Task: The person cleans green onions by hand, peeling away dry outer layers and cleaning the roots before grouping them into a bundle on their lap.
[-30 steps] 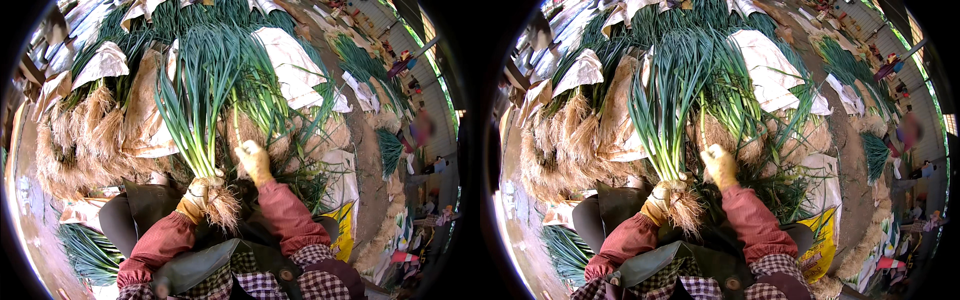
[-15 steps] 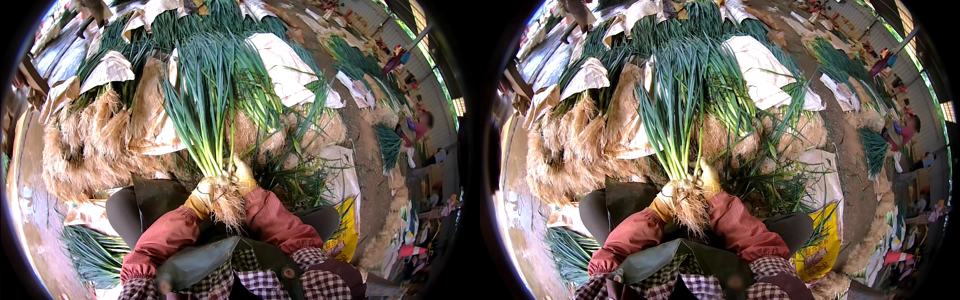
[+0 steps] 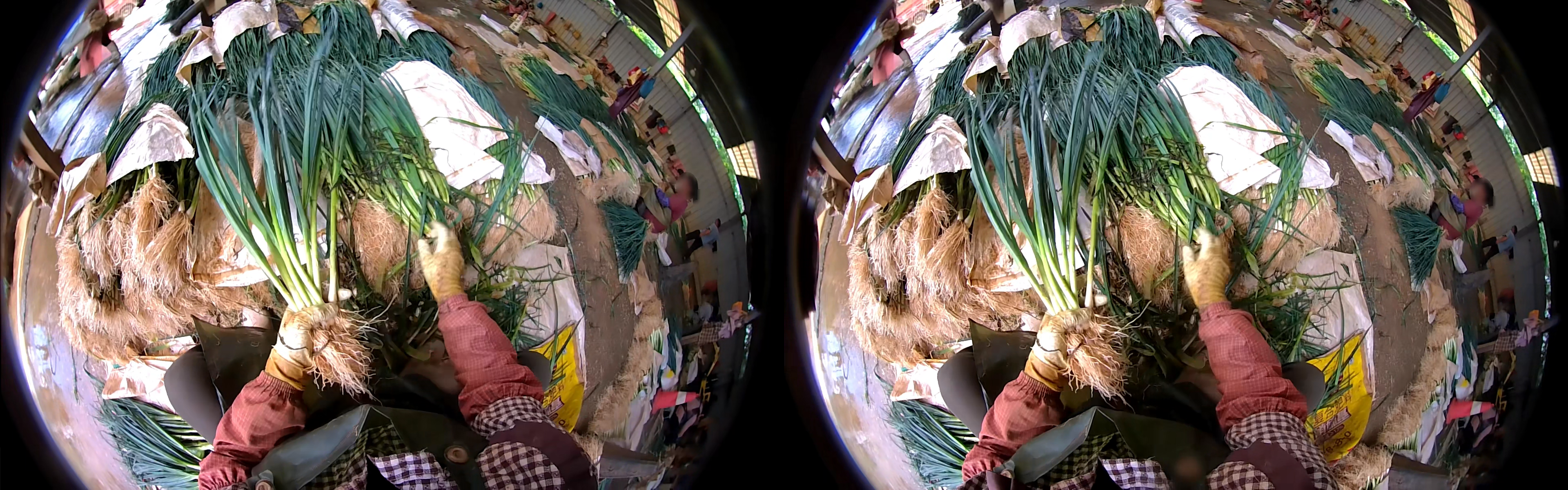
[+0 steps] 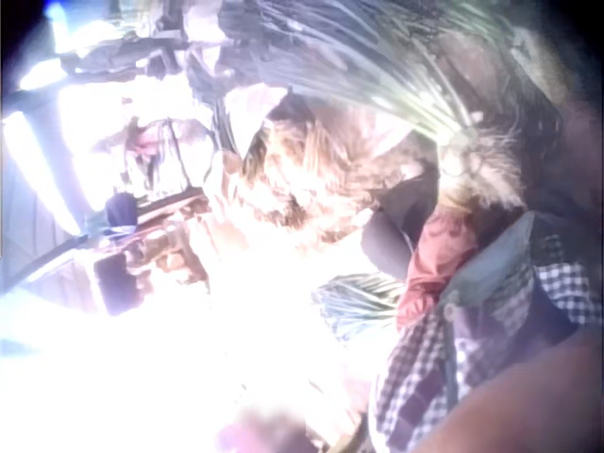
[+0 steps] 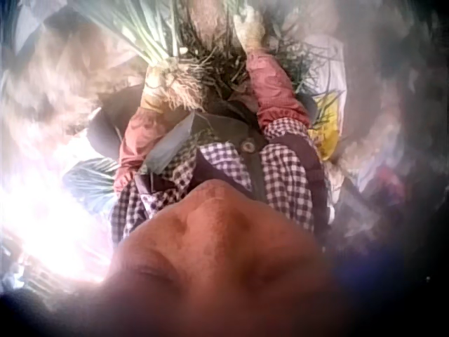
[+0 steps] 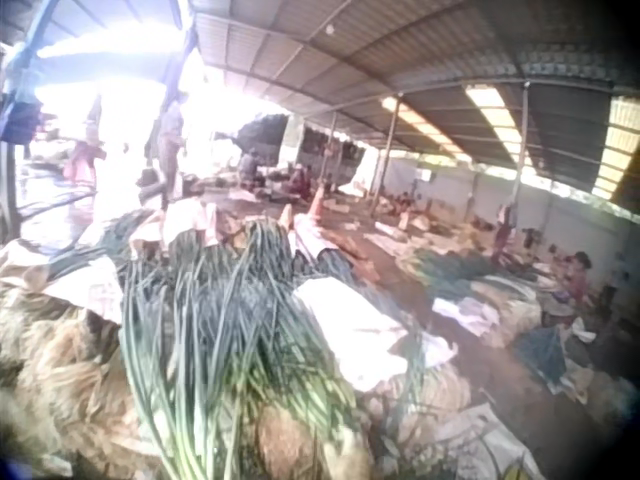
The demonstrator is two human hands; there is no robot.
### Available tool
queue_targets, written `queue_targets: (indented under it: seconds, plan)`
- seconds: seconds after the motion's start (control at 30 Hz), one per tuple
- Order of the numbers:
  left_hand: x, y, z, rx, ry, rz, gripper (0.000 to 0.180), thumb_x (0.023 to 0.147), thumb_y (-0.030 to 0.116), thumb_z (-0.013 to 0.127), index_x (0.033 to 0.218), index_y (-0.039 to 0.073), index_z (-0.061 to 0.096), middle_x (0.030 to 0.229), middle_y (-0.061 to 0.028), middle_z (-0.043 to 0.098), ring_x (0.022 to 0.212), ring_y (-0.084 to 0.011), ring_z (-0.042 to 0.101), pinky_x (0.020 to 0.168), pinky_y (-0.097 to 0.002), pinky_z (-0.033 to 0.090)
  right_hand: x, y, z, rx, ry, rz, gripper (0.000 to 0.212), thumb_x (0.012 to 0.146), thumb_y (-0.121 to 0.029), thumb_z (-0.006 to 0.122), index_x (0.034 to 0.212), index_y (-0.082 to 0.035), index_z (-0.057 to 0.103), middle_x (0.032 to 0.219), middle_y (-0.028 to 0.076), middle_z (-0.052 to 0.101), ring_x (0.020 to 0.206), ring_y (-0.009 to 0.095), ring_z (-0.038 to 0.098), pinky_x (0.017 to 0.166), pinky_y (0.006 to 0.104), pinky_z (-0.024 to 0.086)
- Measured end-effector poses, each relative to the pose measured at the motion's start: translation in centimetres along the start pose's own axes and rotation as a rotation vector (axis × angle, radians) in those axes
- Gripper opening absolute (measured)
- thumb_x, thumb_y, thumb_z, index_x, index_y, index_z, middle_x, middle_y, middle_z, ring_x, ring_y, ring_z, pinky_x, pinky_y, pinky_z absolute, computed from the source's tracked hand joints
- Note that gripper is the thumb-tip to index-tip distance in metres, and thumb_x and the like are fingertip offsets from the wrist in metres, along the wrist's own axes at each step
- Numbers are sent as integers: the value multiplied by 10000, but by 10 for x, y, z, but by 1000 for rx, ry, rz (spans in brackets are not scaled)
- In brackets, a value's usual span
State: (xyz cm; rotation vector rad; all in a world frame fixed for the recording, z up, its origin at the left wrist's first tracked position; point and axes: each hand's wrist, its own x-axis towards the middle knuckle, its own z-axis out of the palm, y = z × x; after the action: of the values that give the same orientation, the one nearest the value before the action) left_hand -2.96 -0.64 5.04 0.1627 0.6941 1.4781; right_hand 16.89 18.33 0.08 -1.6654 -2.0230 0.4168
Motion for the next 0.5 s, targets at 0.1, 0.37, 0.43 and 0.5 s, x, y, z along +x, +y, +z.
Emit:
queue_targets:
  seconds: [0.1,0.37,0.43,0.5]
  plan:
    - [17,-27,-18,24,21,-132,412,728,-54,504,1139,-58,481,911,-126,586,711,-211,592,635,-315,521,21,22,4,-182,-125,216,896,685,-299,695,1370,-69,164,1237,224,392,1043,360,477,890,435,400]
    - [9,-6,-8,45,68,-95,210,769,-21,551,979,-34,542,888,-154,611,668,-160,567,670,-292,499,84,4,-70,908,296,191,289,839,-129,550,1101,-35,470,920,117,560,644,131,545,441,209,458]
    - [16,-14,-18,78,16,-69,183,769,-21,551,951,-30,552,889,-149,612,725,-179,580,709,-296,494,53,-30,-57,670,373,116,296,841,-165,551,1108,-67,472,894,96,546,563,102,496,408,209,442]
    - [19,-22,-16,29,-8,-80,161,765,-14,554,925,-29,564,878,-141,614,812,-219,594,746,-309,491,9,-10,-10,-54,100,-133,343,825,-212,586,1125,-83,480,923,114,538,580,141,514,491,253,492]
